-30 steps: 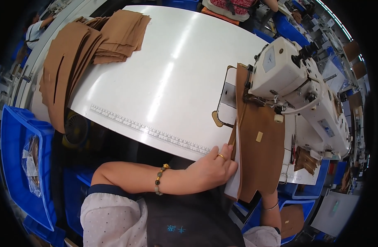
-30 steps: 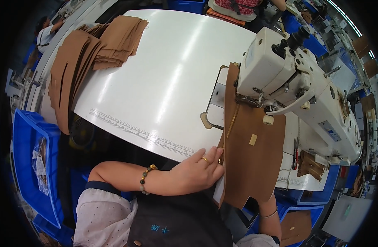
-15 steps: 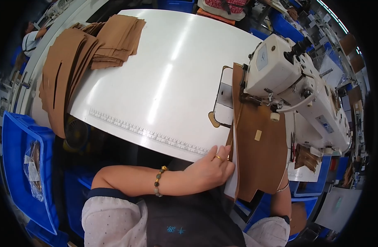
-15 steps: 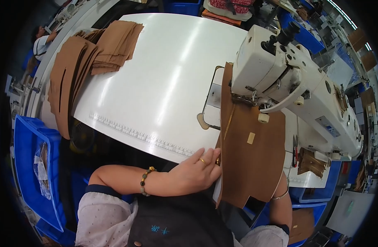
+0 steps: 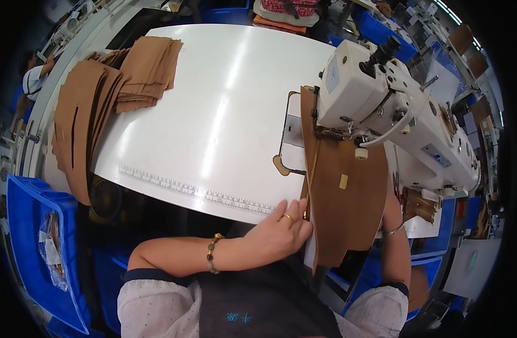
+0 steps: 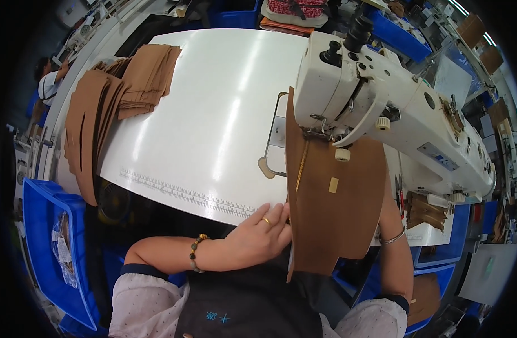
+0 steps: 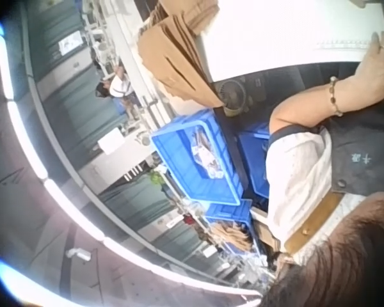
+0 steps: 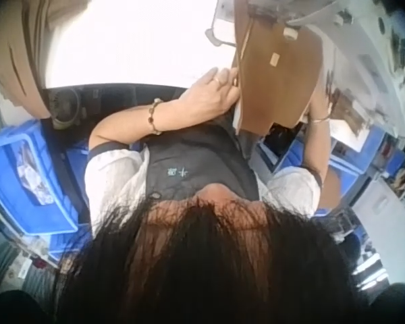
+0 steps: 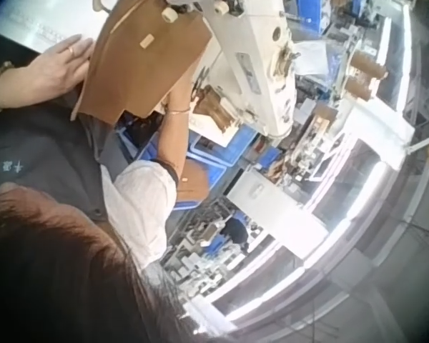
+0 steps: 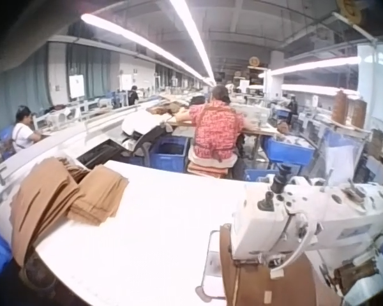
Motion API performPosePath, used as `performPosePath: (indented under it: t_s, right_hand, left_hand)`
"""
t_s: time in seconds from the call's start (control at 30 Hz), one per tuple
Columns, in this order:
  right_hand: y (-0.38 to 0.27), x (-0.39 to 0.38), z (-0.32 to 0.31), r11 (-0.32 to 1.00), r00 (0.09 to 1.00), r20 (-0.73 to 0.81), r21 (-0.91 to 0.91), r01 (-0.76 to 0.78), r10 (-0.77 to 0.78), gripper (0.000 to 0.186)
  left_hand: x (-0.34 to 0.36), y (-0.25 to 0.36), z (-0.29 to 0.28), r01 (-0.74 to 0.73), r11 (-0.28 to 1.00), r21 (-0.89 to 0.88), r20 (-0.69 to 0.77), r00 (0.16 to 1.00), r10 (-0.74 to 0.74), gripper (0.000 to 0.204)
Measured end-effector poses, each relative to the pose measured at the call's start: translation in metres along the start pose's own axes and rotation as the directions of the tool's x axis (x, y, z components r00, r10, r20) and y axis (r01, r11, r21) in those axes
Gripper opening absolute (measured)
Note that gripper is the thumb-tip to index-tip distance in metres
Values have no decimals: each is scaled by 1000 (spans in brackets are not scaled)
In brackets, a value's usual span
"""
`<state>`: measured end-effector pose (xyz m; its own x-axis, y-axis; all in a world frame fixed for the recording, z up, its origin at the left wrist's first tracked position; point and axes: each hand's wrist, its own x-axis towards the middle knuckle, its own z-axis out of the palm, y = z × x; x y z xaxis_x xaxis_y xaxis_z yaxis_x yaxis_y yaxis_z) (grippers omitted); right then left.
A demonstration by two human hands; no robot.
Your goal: Sewing a zipper and a label tag onto a leather component using an industrial sewing machine.
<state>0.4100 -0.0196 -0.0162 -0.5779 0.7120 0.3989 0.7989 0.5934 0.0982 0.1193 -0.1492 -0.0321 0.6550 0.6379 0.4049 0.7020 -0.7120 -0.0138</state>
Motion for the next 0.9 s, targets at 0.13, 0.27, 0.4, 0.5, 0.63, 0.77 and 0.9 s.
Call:
performPosePath:
  t_s: [0.13, 0.27, 0.4, 0.5, 0.63, 0.77, 0.9]
  right_hand:
    - [22, 8, -7, 985, 986, -34, -60, -163, 161, 27]
    - [-10, -5, -47, 917, 922, -26, 117, -382, 387, 26]
    - [-93, -22, -50, 858, 989, 100, 492, -144, 109, 32]
    - [-130, -28, -38, 828, 988, 152, 552, -102, 21, 39]
    - [-143, -35, -33, 888, 991, 129, 458, -41, -21, 43]
    - [-149, -44, -31, 902, 990, 142, 427, -64, 3, 44]
    - [-153, -53, -28, 916, 991, 131, 398, -59, 7, 44]
  left_hand:
    - [-1, -1, -1, -17, 1000, -1, 8, 1000, 17, 17]
    - [-5, 1, -2, -43, 999, 31, 57, 998, 41, 24]
    - [-15, 3, -6, -93, 995, 22, 175, 981, 88, 41]
    - [-25, 4, -8, -98, 993, -70, 183, 977, 109, 47]
    - [-33, 5, -6, -86, 983, -160, 95, 990, 102, 47]
    - [-35, 5, -9, -30, 984, -177, 62, 997, 42, 46]
    - [-37, 6, -12, 34, 993, -117, 43, 999, -30, 46]
